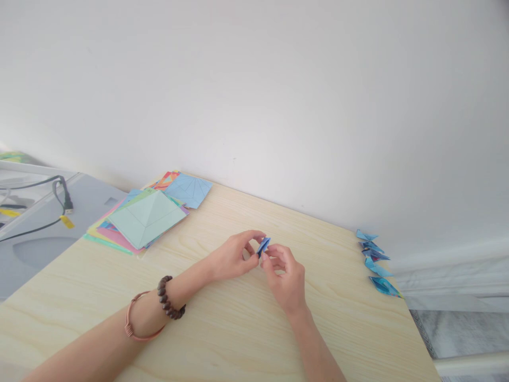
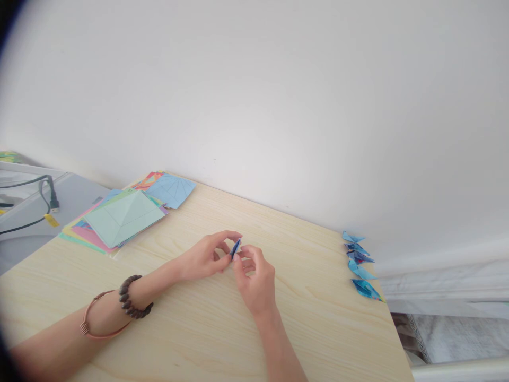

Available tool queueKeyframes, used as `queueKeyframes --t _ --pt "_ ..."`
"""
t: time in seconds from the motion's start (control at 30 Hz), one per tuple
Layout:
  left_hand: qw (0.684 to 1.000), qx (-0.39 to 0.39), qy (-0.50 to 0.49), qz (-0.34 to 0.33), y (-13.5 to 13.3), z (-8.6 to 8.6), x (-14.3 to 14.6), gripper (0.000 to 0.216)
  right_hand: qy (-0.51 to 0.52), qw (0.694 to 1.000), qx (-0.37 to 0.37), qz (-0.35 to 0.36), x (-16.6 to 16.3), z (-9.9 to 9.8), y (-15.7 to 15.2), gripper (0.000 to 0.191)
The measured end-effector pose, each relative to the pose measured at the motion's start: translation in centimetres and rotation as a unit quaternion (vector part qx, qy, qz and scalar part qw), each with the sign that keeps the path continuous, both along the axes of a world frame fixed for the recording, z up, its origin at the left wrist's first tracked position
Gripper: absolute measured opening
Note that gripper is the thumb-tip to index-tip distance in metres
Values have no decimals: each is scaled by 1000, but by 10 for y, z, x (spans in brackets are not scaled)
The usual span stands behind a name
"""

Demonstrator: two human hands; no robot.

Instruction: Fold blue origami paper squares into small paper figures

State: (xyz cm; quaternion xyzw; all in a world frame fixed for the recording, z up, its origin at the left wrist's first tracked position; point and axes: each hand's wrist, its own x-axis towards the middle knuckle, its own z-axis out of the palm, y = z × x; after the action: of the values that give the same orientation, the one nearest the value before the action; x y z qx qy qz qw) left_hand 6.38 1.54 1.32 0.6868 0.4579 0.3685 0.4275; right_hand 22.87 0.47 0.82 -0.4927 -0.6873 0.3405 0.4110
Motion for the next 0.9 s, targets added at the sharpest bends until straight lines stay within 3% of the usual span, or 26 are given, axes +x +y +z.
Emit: queueKeyframes --t 0.37,0.67,0.9 --pt "997 40 57 46 2 -2 1 27 17 999 -38 -21 3 -5 4 20" --pt "988 64 97 98 4 -5 -2 22 1 999 -32 10 2 -5 3 19" --pt "989 30 74 121 7 -12 -1 18 -2 998 -30 63 1 -5 3 23"
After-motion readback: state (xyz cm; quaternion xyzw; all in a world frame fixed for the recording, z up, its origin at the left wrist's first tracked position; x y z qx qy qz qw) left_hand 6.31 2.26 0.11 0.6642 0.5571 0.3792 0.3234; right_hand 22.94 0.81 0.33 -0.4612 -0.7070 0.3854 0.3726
